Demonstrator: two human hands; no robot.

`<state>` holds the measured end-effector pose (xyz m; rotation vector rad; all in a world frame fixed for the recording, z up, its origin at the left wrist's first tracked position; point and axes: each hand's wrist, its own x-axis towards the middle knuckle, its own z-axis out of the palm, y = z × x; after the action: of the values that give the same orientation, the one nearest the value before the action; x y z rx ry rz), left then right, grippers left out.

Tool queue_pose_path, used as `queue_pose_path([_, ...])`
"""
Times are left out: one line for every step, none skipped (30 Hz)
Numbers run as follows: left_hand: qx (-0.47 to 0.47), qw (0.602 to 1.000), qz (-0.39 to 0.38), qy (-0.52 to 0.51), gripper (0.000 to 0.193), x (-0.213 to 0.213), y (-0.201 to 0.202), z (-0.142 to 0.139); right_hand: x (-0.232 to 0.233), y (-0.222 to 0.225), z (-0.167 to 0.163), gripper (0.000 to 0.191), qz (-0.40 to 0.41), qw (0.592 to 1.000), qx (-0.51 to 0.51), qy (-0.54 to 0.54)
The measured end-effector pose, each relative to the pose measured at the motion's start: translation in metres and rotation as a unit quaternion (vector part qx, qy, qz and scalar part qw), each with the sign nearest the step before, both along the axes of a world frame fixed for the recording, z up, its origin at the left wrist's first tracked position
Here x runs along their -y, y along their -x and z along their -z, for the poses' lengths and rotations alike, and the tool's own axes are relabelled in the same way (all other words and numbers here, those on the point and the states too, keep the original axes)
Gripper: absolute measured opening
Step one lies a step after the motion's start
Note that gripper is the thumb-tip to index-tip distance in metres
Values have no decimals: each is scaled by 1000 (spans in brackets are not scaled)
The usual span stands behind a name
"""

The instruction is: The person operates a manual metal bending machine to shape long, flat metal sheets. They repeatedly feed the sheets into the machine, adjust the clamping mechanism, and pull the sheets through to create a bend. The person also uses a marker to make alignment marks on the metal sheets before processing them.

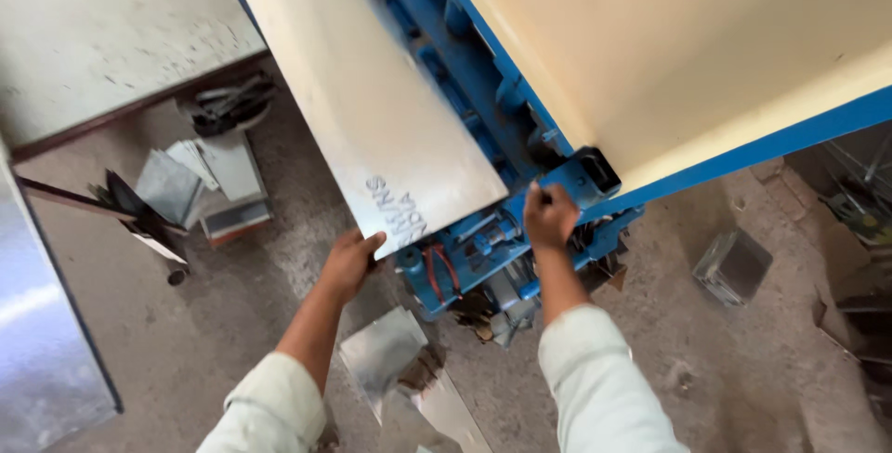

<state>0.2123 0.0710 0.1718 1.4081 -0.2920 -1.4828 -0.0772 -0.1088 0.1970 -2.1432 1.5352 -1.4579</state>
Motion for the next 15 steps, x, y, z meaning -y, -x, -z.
queue_pose_path([-11, 1000, -7, -4, 23, -16, -7, -1, -18, -2, 4, 37, 30, 1000, 5, 5])
queue_pose_path([-11, 1000, -1, 3, 23, -31, -12, -2, -43, -7, 6, 41, 50, 997, 47, -41])
queue_pose_path([-12, 1000, 3, 8, 23, -48, -17, -2, -75, -17, 9, 44, 68, 990, 87, -88])
queue_pose_path([-12, 1000, 8, 15, 23, -63, -23, -3, -111, -30, 12, 47, 22, 979, 151, -134])
queue_pose_path([-25, 999, 6, 20, 23, -76, -28, -5, -148, -47, 13, 51, -25, 960, 215, -178])
queue_pose_path([-38, 999, 6, 24, 23, -88, -31, -6, -184, -65, 13, 41, -82, 863, 356, -350])
queue_pose_path([-53, 998, 8, 27, 23, -101, -32, -8, -217, -82, 11, 51, -60, 803, 331, -492])
queue_pose_path([-53, 998, 10, 32, 23, -115, -32, -10, -244, -97, 7, 49, -93, 742, 377, -546])
queue_pose_path([-52, 998, 12, 38, 23, -127, -33, -13, -268, -112, 1, 53, -126, 674, 421, -594])
queue_pose_path([-52, 998, 13, 44, 23, -138, -34, -17, -283, -128, -5, 56, -143, 633, 468, -600])
queue_pose_path([-74, 996, 2, 46, 23, -154, -34, -20, -299, -141, -11, 59, -160, 588, 511, -606])
queue_pose_path([-96, 994, -9, 48, 24, -171, -34, -23, -314, -150, -17, 62, -175, 540, 553, -610])
queue_pose_path([-117, 992, -18, 50, 24, -188, -36, -27, -325, -158, -22, 56, -193, 544, 563, -591])
queue_pose_path([-105, 994, -12, 39, 24, -204, -38, -31, -335, -166, -25, 51, -211, 548, 573, -572])
queue_pose_path([-93, 995, -7, 30, 25, -223, -39, -33, -346, -172, -27, 47, -229, 552, 582, -552])
